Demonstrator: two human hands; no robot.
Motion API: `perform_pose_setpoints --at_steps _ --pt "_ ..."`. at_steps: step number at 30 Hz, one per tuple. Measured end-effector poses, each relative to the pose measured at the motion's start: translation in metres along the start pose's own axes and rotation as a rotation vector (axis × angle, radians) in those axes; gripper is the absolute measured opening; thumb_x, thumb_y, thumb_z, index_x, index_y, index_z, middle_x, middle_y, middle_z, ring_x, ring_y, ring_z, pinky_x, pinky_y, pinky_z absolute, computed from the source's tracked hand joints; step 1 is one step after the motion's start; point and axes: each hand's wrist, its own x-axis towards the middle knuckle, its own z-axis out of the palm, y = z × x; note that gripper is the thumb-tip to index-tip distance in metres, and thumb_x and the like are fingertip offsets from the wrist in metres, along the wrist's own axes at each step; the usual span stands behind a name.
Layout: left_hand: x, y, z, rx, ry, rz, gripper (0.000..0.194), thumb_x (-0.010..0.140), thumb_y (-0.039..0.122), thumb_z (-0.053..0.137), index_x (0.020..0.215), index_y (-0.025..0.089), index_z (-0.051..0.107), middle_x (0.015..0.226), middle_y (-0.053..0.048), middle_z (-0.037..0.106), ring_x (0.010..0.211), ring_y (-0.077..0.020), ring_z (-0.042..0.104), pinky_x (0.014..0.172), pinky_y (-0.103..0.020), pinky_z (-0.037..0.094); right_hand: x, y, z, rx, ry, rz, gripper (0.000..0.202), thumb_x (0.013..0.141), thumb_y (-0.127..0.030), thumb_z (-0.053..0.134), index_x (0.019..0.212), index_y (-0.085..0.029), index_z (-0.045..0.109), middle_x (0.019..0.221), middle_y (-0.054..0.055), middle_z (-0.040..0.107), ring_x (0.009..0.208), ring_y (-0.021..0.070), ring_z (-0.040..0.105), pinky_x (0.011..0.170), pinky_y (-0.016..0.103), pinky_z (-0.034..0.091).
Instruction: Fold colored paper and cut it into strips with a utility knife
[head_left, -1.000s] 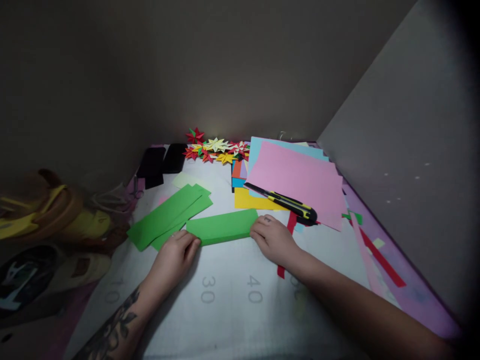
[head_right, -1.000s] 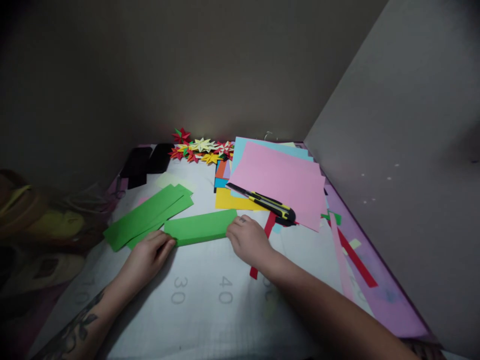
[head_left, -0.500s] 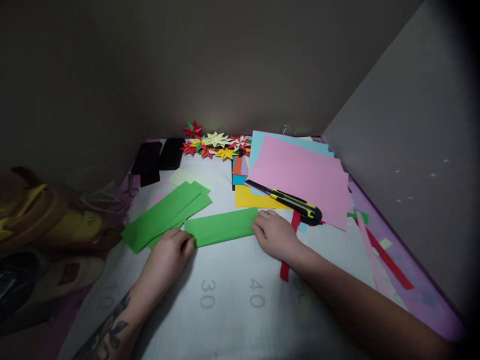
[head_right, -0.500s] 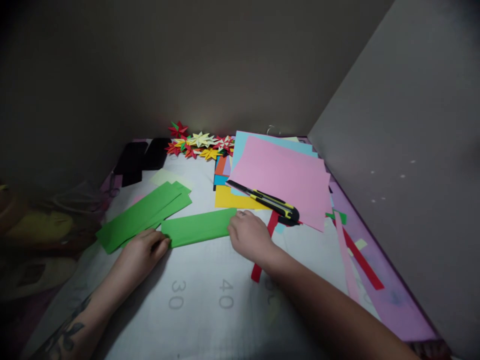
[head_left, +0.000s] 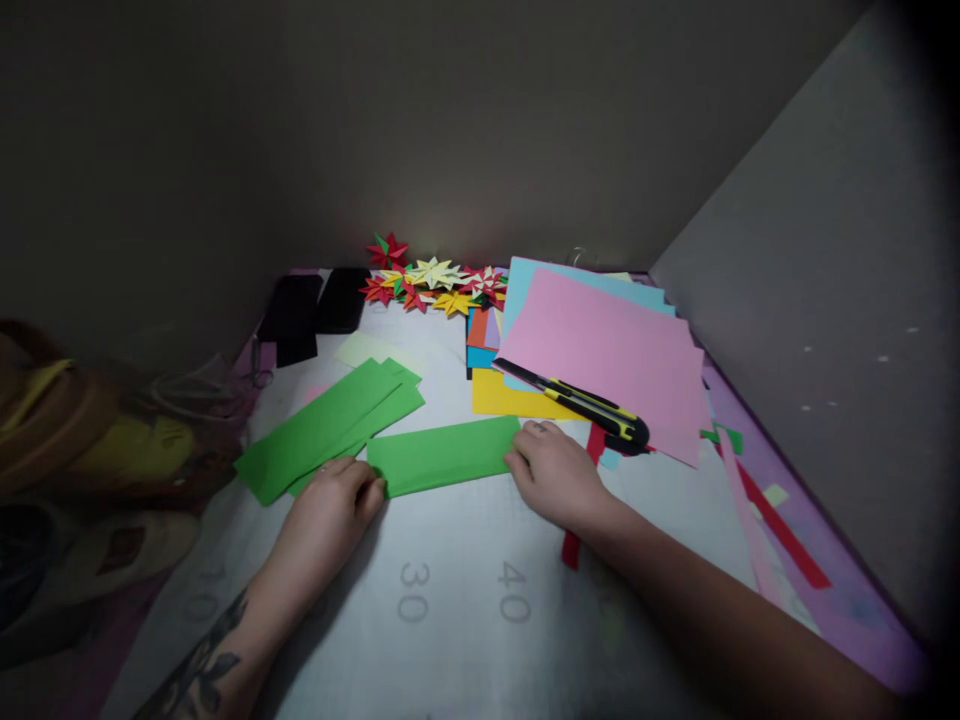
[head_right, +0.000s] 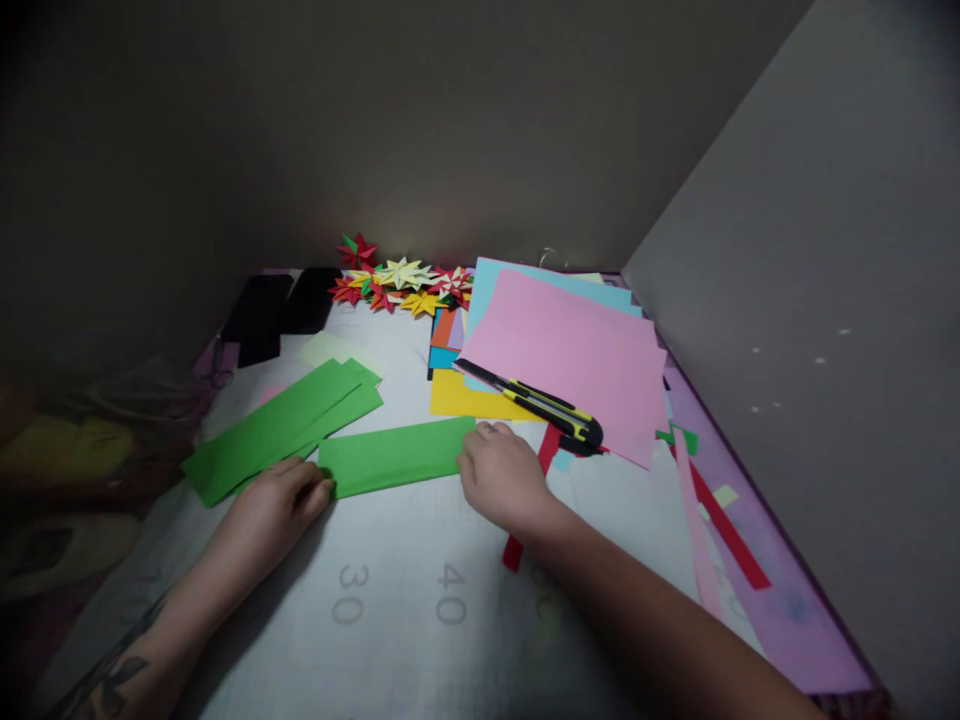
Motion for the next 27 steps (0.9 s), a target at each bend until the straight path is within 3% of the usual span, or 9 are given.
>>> perform_pose_setpoints --at_steps 10,14,20,23,27 --pt "0.001 0.0 0.0 -0.015 -0.018 -0.019 0.023 0.084 0.022 0.044 0.064 0.019 0.055 0.067 -0.003 0.057 0.067 -0.0165 0.054 0.062 -0.027 0.039 -0.003 0.0 0.001 -0.008 0.016 -0.01 0.017 0.087 -0.021 0.047 0.072 -0.021 0.055 0.083 0.007 0.059 0.084 0.0236 0.051 0.067 0.033 0.034" --pt "-0.001 0.001 0.001 0.017 -0.016 -0.031 0.021 0.084 0.023 0.045 0.066 0.019 0.055 0.069 -0.003 0.057 0.068 -0.0176 0.054 0.064 -0.029 0.039 -0.005 0.0 0.002 0.025 0.024 0.069 0.011 0.085 -0.019 0.048 0.075 -0.021 0.052 0.085 0.007 0.058 0.085 0.0238 0.05 0.067 0.032 0.034" --pt "-0.009 -0.001 0.006 0.129 0.083 -0.043 0.016 0.085 0.026 0.048 0.075 0.019 0.058 0.076 -0.004 0.057 0.07 -0.0193 0.053 0.063 -0.03 0.04 -0.009 0.004 0.003 0.092 0.099 0.152 0.006 0.08 -0.016 0.052 0.083 -0.02 0.048 0.086 0.006 0.057 0.084 0.0235 0.05 0.07 0.032 0.035" --pt "-0.011 -0.005 0.007 0.164 0.135 0.125 0.024 0.085 0.017 0.048 0.101 0.022 0.064 0.1 -0.007 0.061 0.089 -0.0222 0.054 0.075 -0.033 0.042 -0.01 0.005 0.005 0.12 0.122 0.124 0.008 0.079 -0.014 0.05 0.084 -0.02 0.047 0.087 0.006 0.056 0.085 0.0228 0.049 0.072 0.032 0.036" --pt "-0.01 -0.005 0.006 0.233 0.016 0.417 0.056 0.083 0.007 0.047 0.126 0.043 0.052 0.137 -0.004 0.048 0.116 -0.028 0.044 0.087 -0.04 0.038 -0.012 0.008 0.006 0.159 0.138 0.106 0.01 0.079 -0.011 0.048 0.083 -0.021 0.048 0.086 0.006 0.055 0.085 0.0223 0.049 0.072 0.032 0.038"
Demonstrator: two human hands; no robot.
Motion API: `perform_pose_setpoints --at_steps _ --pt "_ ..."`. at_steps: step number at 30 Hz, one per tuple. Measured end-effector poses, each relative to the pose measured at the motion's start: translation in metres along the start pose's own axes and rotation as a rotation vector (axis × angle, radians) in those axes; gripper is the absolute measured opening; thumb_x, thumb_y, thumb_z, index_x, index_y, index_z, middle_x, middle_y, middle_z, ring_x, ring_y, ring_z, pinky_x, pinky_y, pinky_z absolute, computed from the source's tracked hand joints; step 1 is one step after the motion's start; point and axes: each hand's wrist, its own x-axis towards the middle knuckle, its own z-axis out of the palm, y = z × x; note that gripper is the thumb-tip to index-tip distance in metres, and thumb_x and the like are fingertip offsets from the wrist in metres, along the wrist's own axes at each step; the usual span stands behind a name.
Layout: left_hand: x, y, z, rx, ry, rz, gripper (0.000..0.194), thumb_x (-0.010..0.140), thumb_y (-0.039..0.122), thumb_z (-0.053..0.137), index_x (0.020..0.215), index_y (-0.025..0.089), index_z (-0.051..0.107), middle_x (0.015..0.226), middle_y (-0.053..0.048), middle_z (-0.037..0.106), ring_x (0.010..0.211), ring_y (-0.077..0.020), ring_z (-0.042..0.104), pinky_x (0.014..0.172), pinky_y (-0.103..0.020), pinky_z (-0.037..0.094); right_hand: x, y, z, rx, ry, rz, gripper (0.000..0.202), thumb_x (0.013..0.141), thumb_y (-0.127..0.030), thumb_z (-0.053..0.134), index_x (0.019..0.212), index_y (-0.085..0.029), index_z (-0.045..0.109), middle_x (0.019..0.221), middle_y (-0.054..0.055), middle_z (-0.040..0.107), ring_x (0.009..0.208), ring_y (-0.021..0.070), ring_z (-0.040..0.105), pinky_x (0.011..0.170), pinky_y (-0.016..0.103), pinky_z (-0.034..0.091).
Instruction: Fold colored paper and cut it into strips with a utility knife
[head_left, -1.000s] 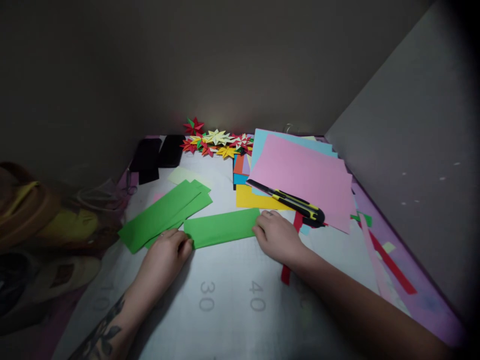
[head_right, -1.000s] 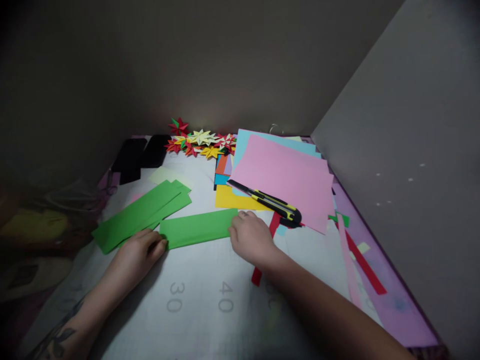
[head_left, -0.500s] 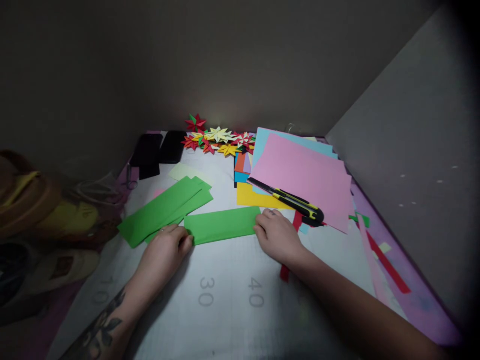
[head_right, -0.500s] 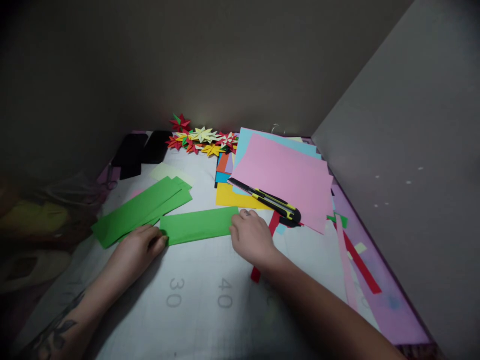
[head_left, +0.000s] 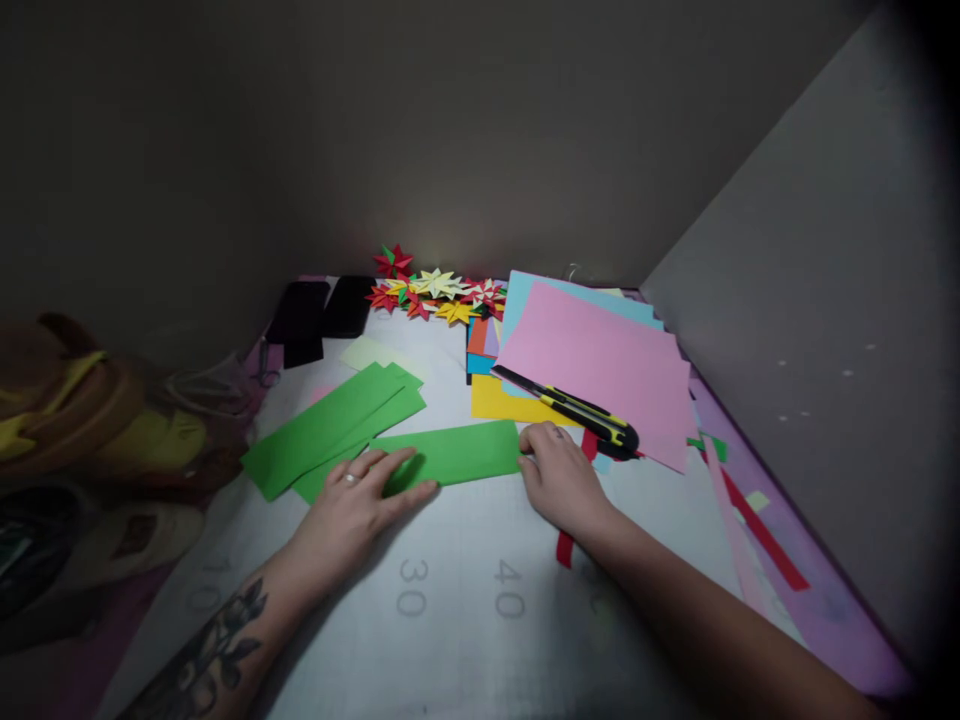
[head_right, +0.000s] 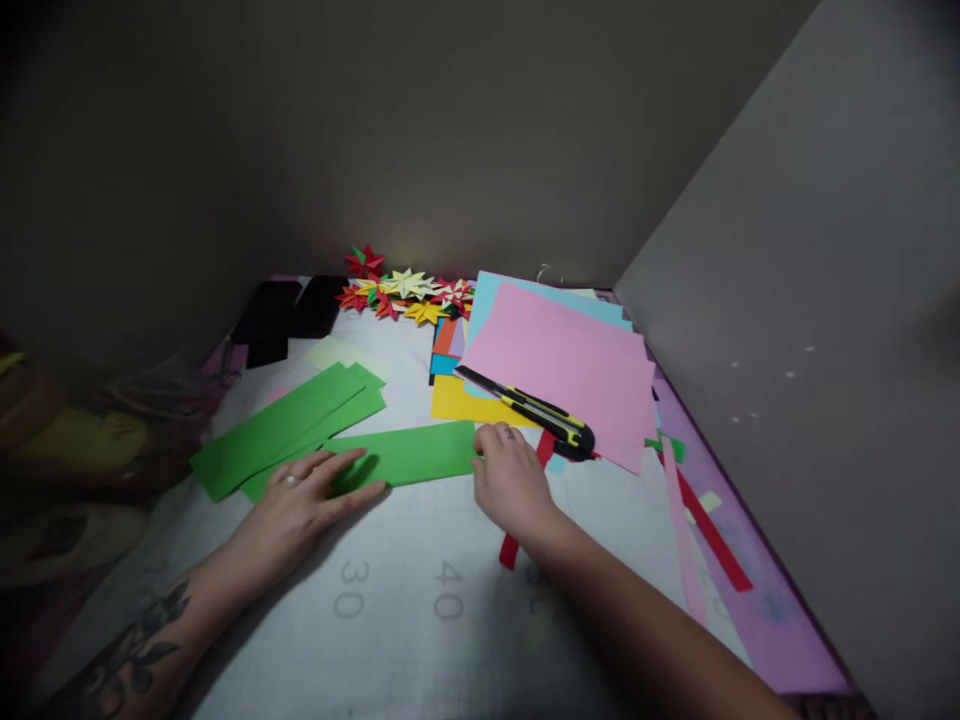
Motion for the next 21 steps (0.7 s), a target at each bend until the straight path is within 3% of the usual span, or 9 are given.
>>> perform_pose_setpoints --at_steps 5,8,11,13,15,18,21 --pt "0.005 0.001 -0.001 -0.017 0.007 0.044 0.056 0.084 0.008 0.049 0.126 0.045 0.053 0.137 -0.004 0.049 0.114 -0.0301 0.046 0.085 -0.038 0.038 -0.003 -0.004 -0.002 -0.012 0.035 -0.064 0.017 0.08 -0.007 0.046 0.088 -0.018 0.056 0.092 0.01 0.06 0.09 0.0241 0.051 0.078 0.036 0.04" --pt "0.007 -0.001 0.001 -0.017 0.054 0.068 0.054 0.086 0.01 0.05 0.125 0.046 0.053 0.134 -0.004 0.052 0.112 -0.0297 0.047 0.084 -0.037 0.038 -0.011 -0.032 -0.001 -0.01 0.05 -0.296 0.031 0.082 -0.007 0.046 0.107 -0.018 0.06 0.116 0.011 0.062 0.11 0.0271 0.048 0.094 0.043 0.035" --pt "0.008 -0.002 0.001 0.03 0.023 0.09 0.05 0.086 0.014 0.053 0.125 0.044 0.054 0.136 -0.005 0.05 0.113 -0.0305 0.047 0.085 -0.039 0.038 -0.021 -0.071 0.002 -0.037 -0.113 -0.529 0.041 0.09 -0.025 0.047 0.131 -0.019 0.051 0.139 0.008 0.05 0.131 0.0304 0.034 0.107 0.053 0.021" --pt "0.009 -0.003 0.001 0.057 -0.005 0.096 0.048 0.086 0.016 0.054 0.125 0.043 0.055 0.137 -0.006 0.049 0.114 -0.0309 0.046 0.084 -0.039 0.038 -0.026 -0.088 0.006 -0.058 -0.219 -0.515 0.053 0.092 -0.043 0.046 0.136 -0.013 0.046 0.143 0.01 0.044 0.136 0.0324 0.028 0.109 0.057 0.017" --pt "0.006 -0.003 0.001 0.07 -0.011 0.09 0.052 0.085 0.015 0.054 0.128 0.044 0.052 0.138 -0.006 0.049 0.114 -0.0308 0.046 0.083 -0.039 0.039 -0.03 -0.088 0.008 -0.082 -0.288 -0.427 0.063 0.091 -0.052 0.045 0.137 -0.009 0.045 0.143 0.013 0.043 0.135 0.0331 0.031 0.11 0.056 0.018" --pt "-0.005 -0.004 0.0 0.107 -0.003 0.053 0.06 0.083 0.009 0.051 0.13 0.045 0.049 0.137 -0.005 0.05 0.116 -0.0314 0.047 0.082 -0.04 0.04 -0.038 -0.062 0.006 -0.141 -0.302 -0.278 0.061 0.091 -0.051 0.046 0.135 -0.009 0.048 0.139 0.014 0.046 0.132 0.0327 0.038 0.11 0.055 0.02" --pt "-0.024 -0.005 -0.004 0.175 -0.013 -0.036 0.059 0.079 0.005 0.047 0.126 0.04 0.056 0.133 -0.006 0.054 0.115 -0.0324 0.048 0.079 -0.041 0.041 -0.047 -0.03 0.0 -0.198 -0.236 -0.177 0.054 0.091 -0.046 0.048 0.132 -0.012 0.052 0.136 0.013 0.05 0.128 0.0332 0.043 0.108 0.055 0.022"
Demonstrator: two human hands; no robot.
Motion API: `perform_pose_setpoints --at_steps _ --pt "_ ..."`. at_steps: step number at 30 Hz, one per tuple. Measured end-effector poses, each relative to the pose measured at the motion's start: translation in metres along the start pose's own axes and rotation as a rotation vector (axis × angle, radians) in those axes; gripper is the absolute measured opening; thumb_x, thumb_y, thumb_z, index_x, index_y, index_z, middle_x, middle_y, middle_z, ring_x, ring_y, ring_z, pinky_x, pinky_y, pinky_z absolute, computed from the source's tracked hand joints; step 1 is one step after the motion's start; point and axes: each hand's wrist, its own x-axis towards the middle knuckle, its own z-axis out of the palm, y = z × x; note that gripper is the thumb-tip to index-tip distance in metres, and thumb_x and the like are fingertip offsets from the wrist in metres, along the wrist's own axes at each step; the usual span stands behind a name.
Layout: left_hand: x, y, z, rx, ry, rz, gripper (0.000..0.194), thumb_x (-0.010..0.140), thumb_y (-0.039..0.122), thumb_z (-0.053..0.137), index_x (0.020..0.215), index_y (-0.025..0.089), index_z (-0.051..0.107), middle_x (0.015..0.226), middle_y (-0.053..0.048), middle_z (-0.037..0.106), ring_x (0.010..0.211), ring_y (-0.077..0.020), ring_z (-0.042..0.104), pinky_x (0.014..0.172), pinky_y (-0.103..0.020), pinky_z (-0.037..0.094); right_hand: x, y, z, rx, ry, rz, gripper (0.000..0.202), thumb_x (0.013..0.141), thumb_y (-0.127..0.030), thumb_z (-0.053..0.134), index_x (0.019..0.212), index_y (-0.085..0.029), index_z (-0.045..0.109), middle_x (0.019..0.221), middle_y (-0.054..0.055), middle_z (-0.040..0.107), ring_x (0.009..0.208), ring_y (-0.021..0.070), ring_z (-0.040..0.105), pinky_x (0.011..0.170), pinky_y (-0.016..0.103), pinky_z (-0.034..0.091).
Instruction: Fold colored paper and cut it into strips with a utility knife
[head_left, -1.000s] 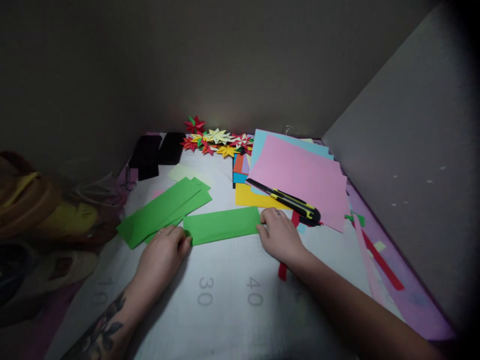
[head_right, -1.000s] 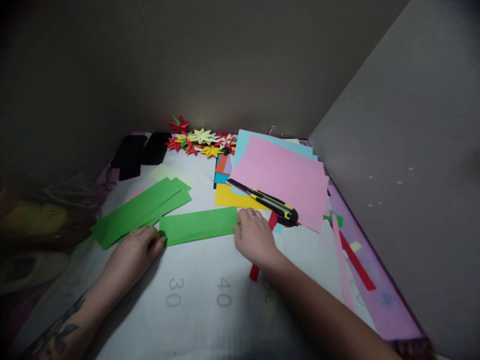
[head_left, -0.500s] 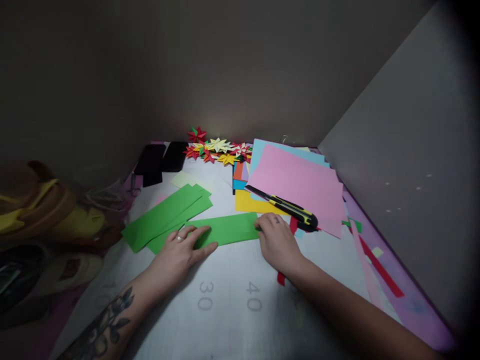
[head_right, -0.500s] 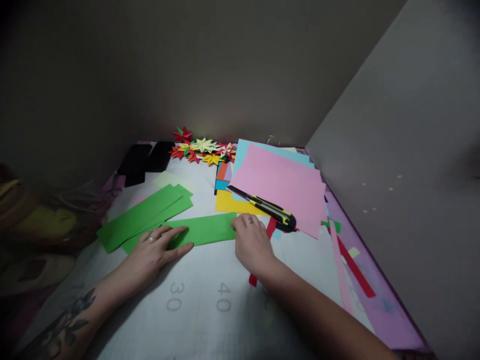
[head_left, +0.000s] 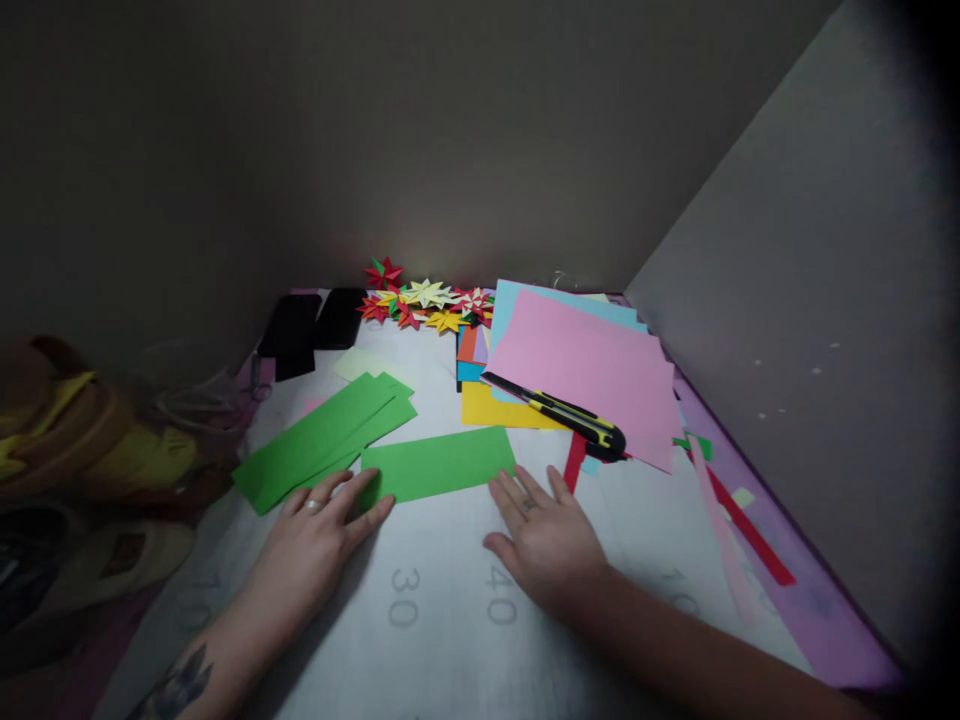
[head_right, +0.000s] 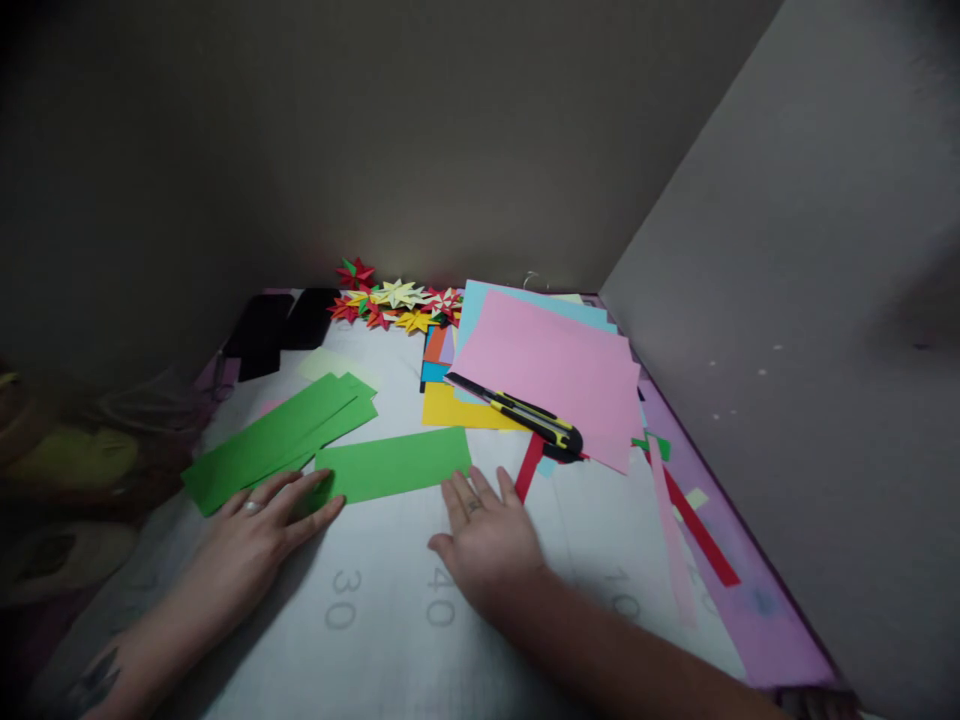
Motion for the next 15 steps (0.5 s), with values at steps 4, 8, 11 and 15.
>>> perform_pose_setpoints --at_steps 4,8,11,15 --pt "-0.022 0.003 -0.008 0.041 -0.024 -0.117 0.054 0.078 0.004 0.043 0.12 0.031 0.063 0.125 -0.007 0.061 0.109 -0.0313 0.052 0.079 -0.043 0.042 -0.01 0.017 -0.003 -0.037 0.03 0.029 0.047 0.091 -0.04 0.048 0.13 -0.013 0.055 0.133 0.012 0.053 0.125 0.0348 0.046 0.106 0.059 0.023" --pt "-0.024 0.011 -0.014 0.04 -0.029 -0.171 0.052 0.076 0.002 0.043 0.117 0.025 0.066 0.12 -0.008 0.063 0.107 -0.031 0.054 0.079 -0.043 0.044 -0.001 0.017 -0.011 -0.059 0.079 -0.007 0.034 0.091 -0.03 0.049 0.118 -0.016 0.062 0.121 0.01 0.065 0.119 0.0327 0.051 0.104 0.06 0.024" --pt "-0.015 0.016 -0.013 0.029 0.055 -0.184 0.046 0.075 0.001 0.043 0.11 0.017 0.068 0.117 -0.011 0.065 0.104 -0.0306 0.056 0.079 -0.043 0.046 0.013 0.017 -0.013 -0.144 0.143 -0.116 0.028 0.09 -0.016 0.047 0.113 -0.015 0.064 0.103 0.009 0.071 0.11 0.0284 0.056 0.104 0.054 0.028" --pt "0.006 0.023 -0.007 -0.067 0.129 -0.098 0.043 0.079 0.002 0.046 0.117 0.011 0.062 0.114 -0.014 0.065 0.102 -0.0273 0.058 0.084 -0.04 0.048 0.028 0.017 -0.009 -0.276 0.164 -0.386 0.032 0.087 -0.005 0.045 0.114 -0.01 0.062 0.103 0.013 0.068 0.097 0.0243 0.059 0.091 0.041 0.042"
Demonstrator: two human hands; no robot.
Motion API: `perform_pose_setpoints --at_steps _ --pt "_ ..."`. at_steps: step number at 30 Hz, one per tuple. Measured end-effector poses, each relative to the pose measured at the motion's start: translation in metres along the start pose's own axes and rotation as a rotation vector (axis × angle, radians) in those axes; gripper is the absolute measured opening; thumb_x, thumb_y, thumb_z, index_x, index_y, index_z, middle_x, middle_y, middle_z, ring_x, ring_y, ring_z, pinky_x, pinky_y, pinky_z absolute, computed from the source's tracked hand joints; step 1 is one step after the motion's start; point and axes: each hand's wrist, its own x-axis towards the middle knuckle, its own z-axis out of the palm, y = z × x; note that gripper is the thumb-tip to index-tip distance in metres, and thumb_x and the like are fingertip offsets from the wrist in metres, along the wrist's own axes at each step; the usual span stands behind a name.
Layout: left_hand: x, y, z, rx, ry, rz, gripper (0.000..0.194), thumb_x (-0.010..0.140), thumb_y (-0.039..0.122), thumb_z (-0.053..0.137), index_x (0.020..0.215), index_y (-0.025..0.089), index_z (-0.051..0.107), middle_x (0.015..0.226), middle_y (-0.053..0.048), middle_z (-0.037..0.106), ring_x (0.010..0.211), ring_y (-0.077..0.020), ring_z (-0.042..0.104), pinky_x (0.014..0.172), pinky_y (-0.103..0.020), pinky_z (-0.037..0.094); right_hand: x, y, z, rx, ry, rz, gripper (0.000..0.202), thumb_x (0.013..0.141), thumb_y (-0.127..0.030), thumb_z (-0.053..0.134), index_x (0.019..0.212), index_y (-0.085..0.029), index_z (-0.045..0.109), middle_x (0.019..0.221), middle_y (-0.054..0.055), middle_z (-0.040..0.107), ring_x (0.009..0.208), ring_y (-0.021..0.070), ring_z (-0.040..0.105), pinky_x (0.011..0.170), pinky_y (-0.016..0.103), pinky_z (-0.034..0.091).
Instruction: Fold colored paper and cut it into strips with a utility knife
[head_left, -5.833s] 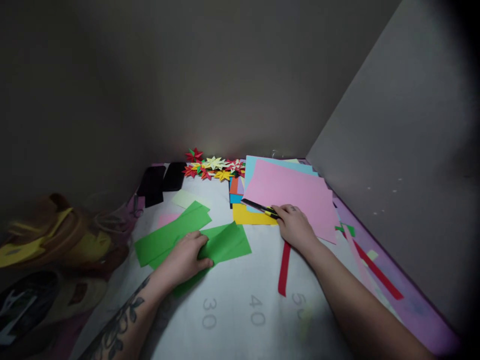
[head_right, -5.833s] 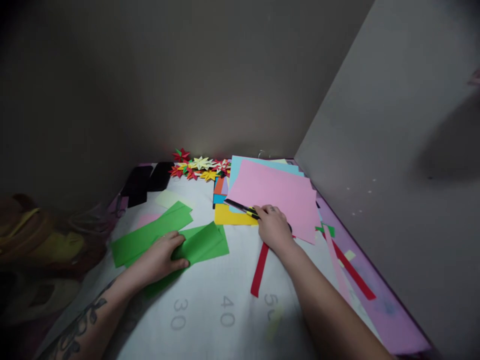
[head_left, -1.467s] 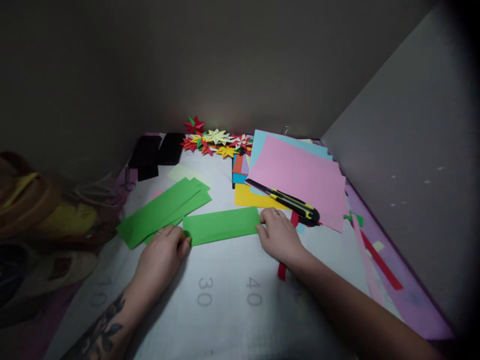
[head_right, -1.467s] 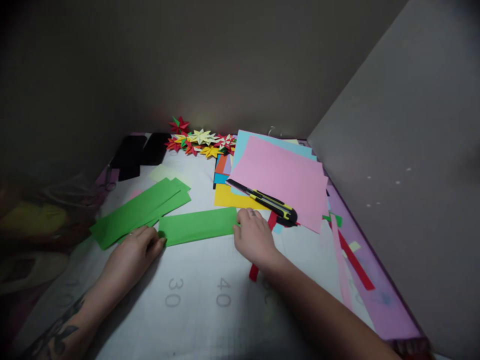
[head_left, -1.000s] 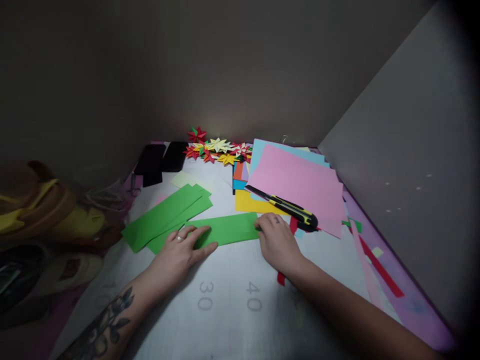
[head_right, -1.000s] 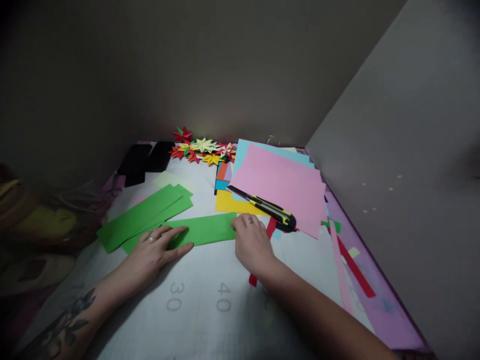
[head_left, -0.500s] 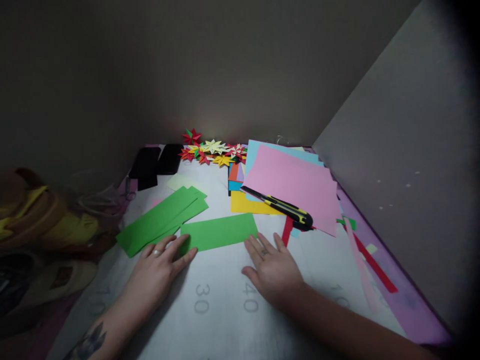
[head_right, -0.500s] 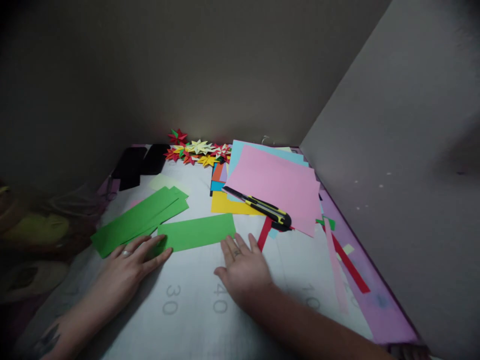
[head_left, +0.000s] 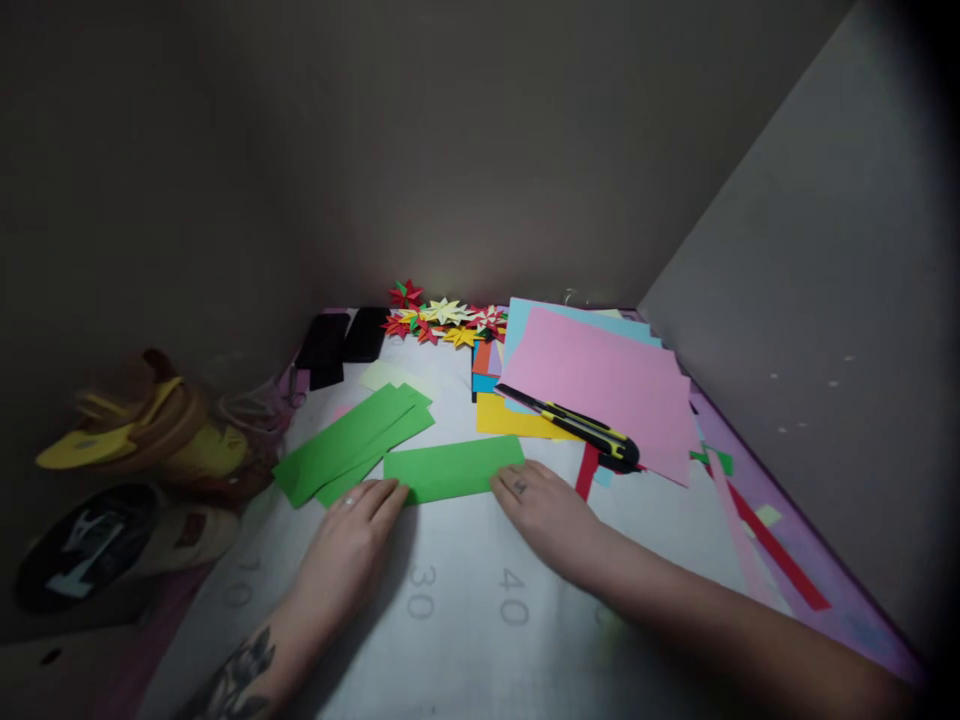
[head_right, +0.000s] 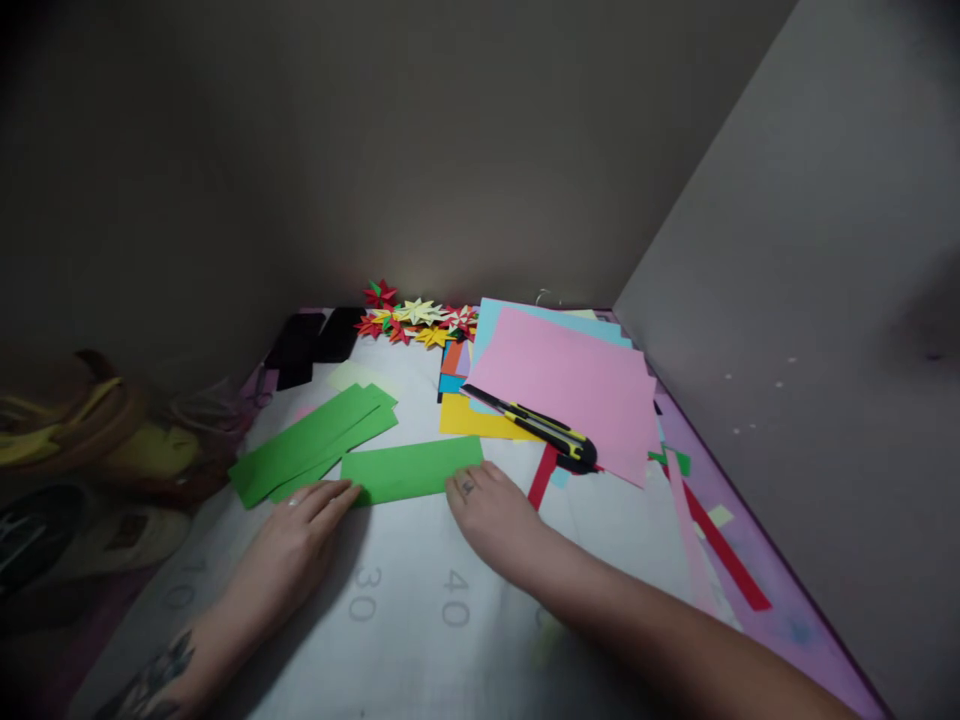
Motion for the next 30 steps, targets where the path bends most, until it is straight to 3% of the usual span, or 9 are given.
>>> perform_pose_setpoints --at_steps 6,11,14,17,19,21,23,25,30 --pt "0.025 0.016 0.002 -0.079 -0.042 0.073 0.028 0.088 0.017 0.051 0.112 0.012 0.063 0.107 -0.013 0.067 0.094 -0.0253 0.061 0.082 -0.039 0.05 0.01 0.003 0.005 -0.069 -0.011 -0.148 0.043 0.084 -0.005 0.046 0.127 -0.006 0.05 0.095 0.014 0.065 0.08 0.0246 0.058 0.065 0.036 0.046" --pt "0.032 0.018 0.002 -0.037 -0.031 0.042 0.027 0.086 0.014 0.052 0.11 0.014 0.064 0.1 -0.012 0.07 0.089 -0.0266 0.064 0.082 -0.044 0.05 0.014 0.017 0.007 0.006 0.055 -0.117 0.035 0.088 -0.007 0.042 0.12 -0.012 0.056 0.084 0.01 0.067 0.074 0.0213 0.058 0.068 0.036 0.045" --pt "0.031 0.011 -0.003 -0.178 0.016 -0.026 0.024 0.087 0.014 0.049 0.1 0.017 0.068 0.094 -0.01 0.072 0.085 -0.024 0.065 0.078 -0.038 0.051 0.014 0.029 -0.003 0.263 0.254 -0.018 0.029 0.09 -0.009 0.04 0.104 -0.015 0.064 0.081 0.008 0.069 0.075 0.0192 0.061 0.072 0.035 0.046" --pt "0.033 -0.004 -0.019 -0.526 0.1 -0.227 0.025 0.09 0.03 0.047 0.096 0.02 0.07 0.092 -0.006 0.073 0.082 -0.0193 0.067 0.073 -0.03 0.051 0.015 0.043 -0.02 0.694 0.436 0.22 0.022 0.089 -0.018 0.047 0.1 -0.018 0.065 0.089 0.007 0.07 0.081 0.0176 0.063 0.073 0.031 0.048" --pt "0.038 -0.016 -0.029 -0.689 0.079 -0.401 0.03 0.087 0.04 0.049 0.094 0.021 0.071 0.091 -0.004 0.074 0.081 -0.0196 0.067 0.072 -0.029 0.051 0.019 0.051 -0.027 0.946 0.439 0.416 0.018 0.084 -0.026 0.054 0.096 -0.019 0.065 0.086 0.004 0.069 0.074 0.0165 0.063 0.066 0.029 0.049" --pt "0.044 -0.027 -0.031 -0.783 -0.017 -0.484 0.035 0.082 0.045 0.05 0.093 0.02 0.072 0.09 -0.004 0.074 0.08 -0.0217 0.067 0.071 -0.031 0.052 0.025 0.055 -0.024 1.085 0.375 0.529 0.017 0.079 -0.029 0.057 0.089 -0.018 0.065 0.077 0.002 0.068 0.066 0.0154 0.061 0.059 0.027 0.048" --pt "0.047 -0.035 -0.023 -0.814 -0.116 -0.505 0.04 0.08 0.046 0.048 0.095 0.018 0.072 0.092 -0.006 0.075 0.082 -0.024 0.068 0.072 -0.033 0.052 0.029 0.056 -0.014 1.11 0.298 0.573 0.015 0.075 -0.027 0.056 0.083 -0.018 0.065 0.072 0.001 0.066 0.063 0.0151 0.06 0.058 0.028 0.047" --pt "0.046 -0.04 -0.011 -0.754 -0.124 -0.511 0.041 0.08 0.044 0.047 0.099 0.017 0.071 0.099 -0.008 0.074 0.088 -0.0257 0.067 0.078 -0.036 0.052 0.031 0.055 0.0 1.053 0.263 0.603 0.017 0.075 -0.026 0.054 0.085 -0.017 0.065 0.071 0.002 0.066 0.063 0.016 0.06 0.06 0.029 0.048" --pt "0.031 -0.054 0.003 -0.54 0.097 -0.448 0.036 0.084 0.031 0.041 0.101 0.017 0.069 0.103 -0.009 0.071 0.094 -0.0237 0.066 0.084 -0.036 0.051 0.017 0.062 0.014 0.782 0.399 0.542 0.025 0.081 -0.022 0.047 0.097 -0.017 0.067 0.096 0.009 0.068 0.087 0.0211 0.064 0.078 0.037 0.05"
